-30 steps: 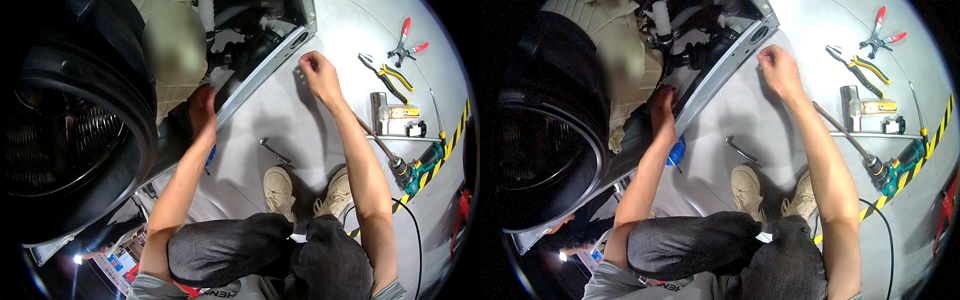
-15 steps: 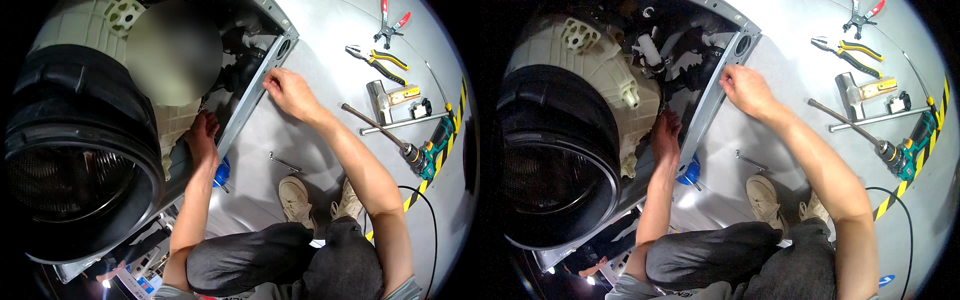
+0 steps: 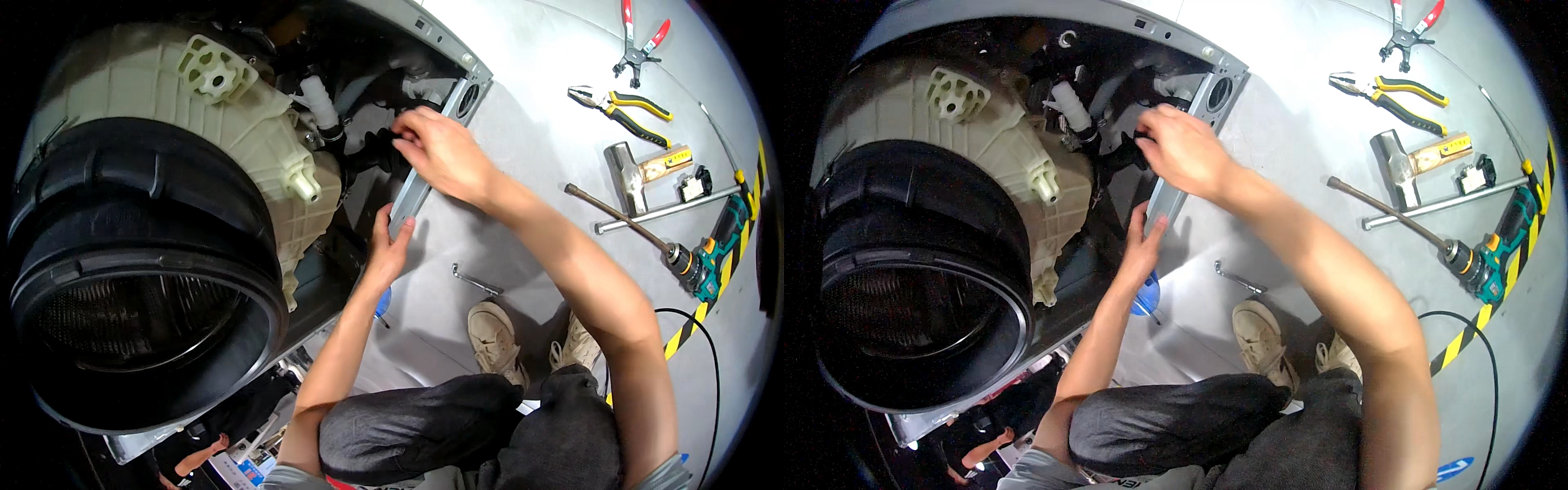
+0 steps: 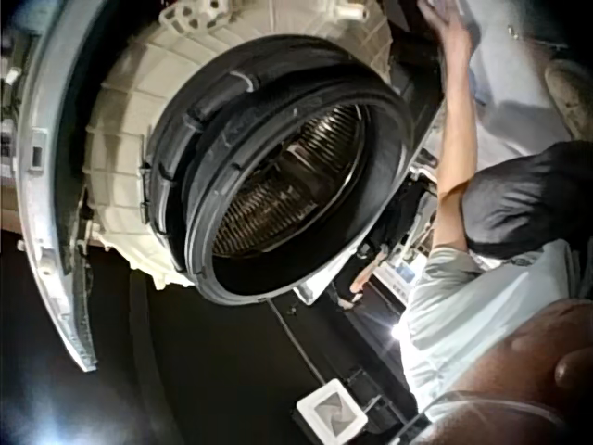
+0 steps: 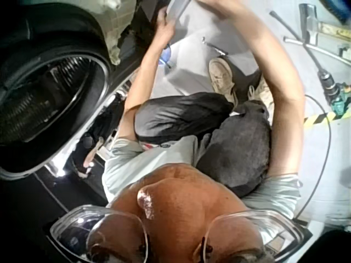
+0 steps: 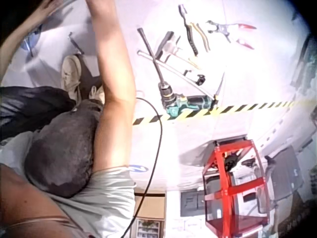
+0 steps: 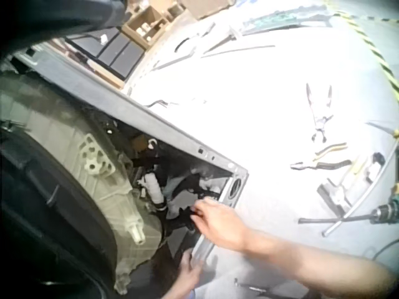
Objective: The person reaches into the bottom of the washing machine cabinet by hand to detach and remove the internal drain pump assembly.
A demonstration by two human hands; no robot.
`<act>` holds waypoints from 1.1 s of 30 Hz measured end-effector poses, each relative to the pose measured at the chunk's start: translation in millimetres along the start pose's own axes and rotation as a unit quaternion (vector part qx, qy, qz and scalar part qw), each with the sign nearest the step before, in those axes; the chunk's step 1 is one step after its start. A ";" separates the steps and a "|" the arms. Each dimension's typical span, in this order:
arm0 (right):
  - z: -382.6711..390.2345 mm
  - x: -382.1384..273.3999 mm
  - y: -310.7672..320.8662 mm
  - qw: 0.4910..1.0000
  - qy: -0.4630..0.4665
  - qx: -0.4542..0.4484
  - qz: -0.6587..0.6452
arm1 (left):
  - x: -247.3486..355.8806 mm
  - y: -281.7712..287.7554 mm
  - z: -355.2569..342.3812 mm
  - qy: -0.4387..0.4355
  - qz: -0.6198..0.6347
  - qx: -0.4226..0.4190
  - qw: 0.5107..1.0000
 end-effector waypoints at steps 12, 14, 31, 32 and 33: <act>-84.6 -9.3 -84.7 0.966 -0.145 -0.013 -0.214 | -15.8 -15.5 2.9 -0.093 -0.065 0.012 0.993; -89.5 -10.4 -90.6 0.944 -0.195 -0.049 -0.261 | -7.0 -14.6 4.7 -0.099 -0.091 0.013 0.991; -86.6 -15.1 -75.2 0.919 -0.211 -0.087 -0.322 | -20.0 -16.2 3.0 -0.124 -0.085 0.028 0.988; -86.4 -13.2 -75.5 0.924 -0.206 -0.076 -0.314 | -18.1 -16.8 2.3 -0.127 -0.080 0.025 0.988; -86.5 -12.1 -76.6 0.929 -0.201 -0.065 -0.305 | -16.3 -16.5 2.1 -0.130 -0.116 0.027 0.984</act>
Point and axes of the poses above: each hand's wrist, its own z-axis away from the middle knuckle, its own y-axis out of the back of the hand, x = y × z, the point moved 1 cm from there along -z, towards the middle knuckle, and after that the axes turned 11 degrees about x, right-handed, at the moved point
